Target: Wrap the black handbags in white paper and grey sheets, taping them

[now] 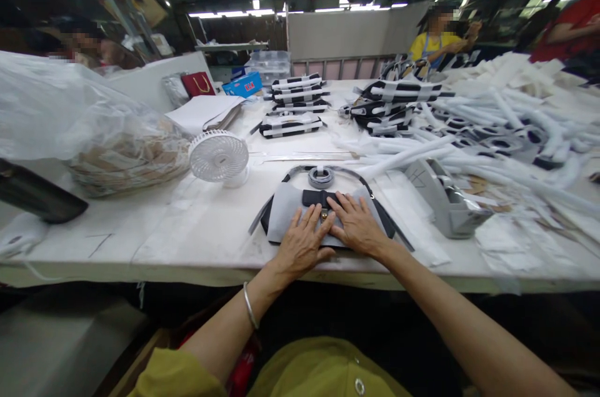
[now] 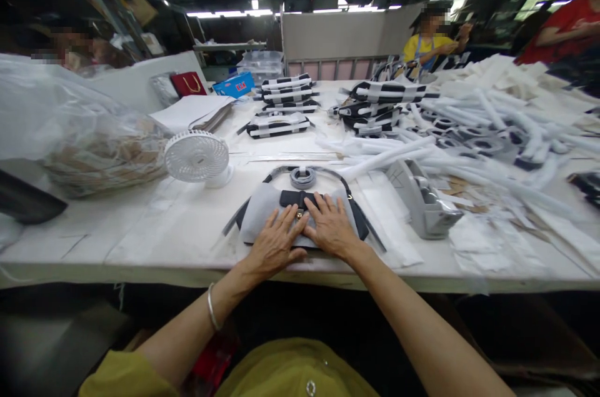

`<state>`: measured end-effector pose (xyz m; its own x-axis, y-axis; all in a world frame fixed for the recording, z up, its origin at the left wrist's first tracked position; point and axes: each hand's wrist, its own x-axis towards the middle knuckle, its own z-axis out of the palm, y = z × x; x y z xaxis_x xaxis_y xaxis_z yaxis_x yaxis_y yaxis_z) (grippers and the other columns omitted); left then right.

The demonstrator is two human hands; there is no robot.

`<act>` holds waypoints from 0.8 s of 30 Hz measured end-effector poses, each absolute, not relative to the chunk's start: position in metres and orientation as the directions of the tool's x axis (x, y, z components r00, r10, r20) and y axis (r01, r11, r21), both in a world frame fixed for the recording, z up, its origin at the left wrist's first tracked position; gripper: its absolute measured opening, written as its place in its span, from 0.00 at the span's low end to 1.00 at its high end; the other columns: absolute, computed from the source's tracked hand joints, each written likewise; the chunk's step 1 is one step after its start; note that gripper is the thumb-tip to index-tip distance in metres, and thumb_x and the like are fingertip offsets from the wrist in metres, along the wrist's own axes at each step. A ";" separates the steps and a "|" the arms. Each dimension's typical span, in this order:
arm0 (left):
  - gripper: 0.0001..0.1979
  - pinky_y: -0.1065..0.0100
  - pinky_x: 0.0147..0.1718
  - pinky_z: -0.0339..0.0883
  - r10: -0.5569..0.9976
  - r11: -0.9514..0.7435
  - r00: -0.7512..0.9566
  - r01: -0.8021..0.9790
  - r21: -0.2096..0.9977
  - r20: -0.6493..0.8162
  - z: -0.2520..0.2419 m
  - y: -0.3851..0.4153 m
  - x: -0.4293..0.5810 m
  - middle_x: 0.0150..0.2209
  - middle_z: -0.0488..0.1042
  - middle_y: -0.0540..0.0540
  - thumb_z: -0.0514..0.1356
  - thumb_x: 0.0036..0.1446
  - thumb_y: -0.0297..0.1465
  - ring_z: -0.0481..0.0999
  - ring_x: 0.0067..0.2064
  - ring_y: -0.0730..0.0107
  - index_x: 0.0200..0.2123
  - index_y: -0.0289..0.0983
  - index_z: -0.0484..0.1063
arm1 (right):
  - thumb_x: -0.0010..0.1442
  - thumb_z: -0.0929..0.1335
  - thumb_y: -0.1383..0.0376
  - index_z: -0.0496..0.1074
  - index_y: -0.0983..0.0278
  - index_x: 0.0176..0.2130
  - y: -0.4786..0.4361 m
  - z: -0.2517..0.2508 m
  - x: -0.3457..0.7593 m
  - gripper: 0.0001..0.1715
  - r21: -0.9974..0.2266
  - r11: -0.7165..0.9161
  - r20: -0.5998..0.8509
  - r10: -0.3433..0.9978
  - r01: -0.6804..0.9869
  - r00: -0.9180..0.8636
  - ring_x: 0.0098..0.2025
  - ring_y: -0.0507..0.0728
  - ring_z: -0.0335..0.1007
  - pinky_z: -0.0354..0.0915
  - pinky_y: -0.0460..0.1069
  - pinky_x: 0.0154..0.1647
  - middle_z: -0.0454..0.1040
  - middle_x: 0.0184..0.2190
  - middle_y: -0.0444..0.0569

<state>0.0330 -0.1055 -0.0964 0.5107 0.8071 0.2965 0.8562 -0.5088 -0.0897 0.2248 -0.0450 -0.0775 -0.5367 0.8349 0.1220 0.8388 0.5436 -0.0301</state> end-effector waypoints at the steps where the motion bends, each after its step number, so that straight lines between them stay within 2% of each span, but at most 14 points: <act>1: 0.44 0.44 0.66 0.50 0.803 -0.514 0.515 0.853 -0.089 0.301 -0.096 -0.107 0.032 0.70 0.50 0.31 0.58 0.63 0.51 0.49 0.71 0.47 0.71 0.38 0.42 | 0.68 0.60 0.47 0.54 0.62 0.70 -0.045 -0.075 0.225 0.40 -0.050 0.543 0.092 0.838 0.838 -0.537 0.71 0.72 0.46 0.45 0.71 0.68 0.49 0.71 0.57; 9: 0.40 0.44 0.66 0.52 0.781 -0.521 0.516 0.849 -0.090 0.351 -0.097 -0.115 0.030 0.69 0.53 0.34 0.63 0.62 0.40 0.54 0.69 0.48 0.70 0.41 0.47 | 0.69 0.57 0.47 0.48 0.62 0.72 -0.027 -0.056 0.234 0.40 -0.243 0.552 -0.123 0.798 0.797 -0.590 0.73 0.71 0.40 0.43 0.72 0.69 0.44 0.72 0.58; 13: 0.36 0.45 0.64 0.55 0.762 -0.524 0.518 0.846 -0.099 0.388 -0.099 -0.113 0.029 0.68 0.56 0.33 0.61 0.64 0.40 0.57 0.68 0.48 0.70 0.43 0.48 | 0.68 0.60 0.48 0.55 0.62 0.70 -0.010 -0.048 0.255 0.39 -0.338 0.603 -0.153 0.722 0.722 -0.675 0.71 0.66 0.50 0.50 0.64 0.70 0.52 0.70 0.58; 15: 0.34 0.44 0.64 0.56 0.756 -0.523 0.514 0.847 -0.096 0.405 -0.099 -0.112 0.029 0.67 0.57 0.33 0.60 0.65 0.39 0.58 0.68 0.49 0.70 0.44 0.49 | 0.69 0.61 0.51 0.59 0.64 0.68 -0.009 -0.053 0.265 0.35 -0.336 0.627 -0.071 0.727 0.703 -0.683 0.69 0.65 0.55 0.53 0.61 0.69 0.57 0.68 0.58; 20: 0.33 0.43 0.63 0.57 0.755 -0.525 0.519 0.845 -0.105 0.400 -0.098 -0.112 0.031 0.66 0.59 0.32 0.60 0.64 0.42 0.59 0.67 0.47 0.68 0.47 0.53 | 0.71 0.60 0.58 0.63 0.63 0.66 -0.026 -0.085 0.274 0.28 -0.228 0.685 0.307 0.725 0.693 -0.616 0.67 0.64 0.59 0.58 0.64 0.67 0.60 0.66 0.57; 24: 0.35 0.44 0.62 0.59 0.771 -0.501 0.501 0.858 -0.112 0.394 -0.097 -0.112 0.034 0.65 0.61 0.33 0.62 0.62 0.45 0.61 0.66 0.47 0.68 0.47 0.55 | 0.70 0.60 0.60 0.68 0.63 0.62 -0.030 -0.098 0.273 0.25 -0.194 0.714 0.416 0.681 0.672 -0.603 0.64 0.64 0.62 0.61 0.64 0.65 0.65 0.64 0.56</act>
<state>0.0345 -0.1123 -0.0967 0.5009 0.7705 0.3942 0.8584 -0.5005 -0.1124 0.2728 -0.0300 -0.0985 -0.6033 0.6807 0.4155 0.6722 0.7144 -0.1942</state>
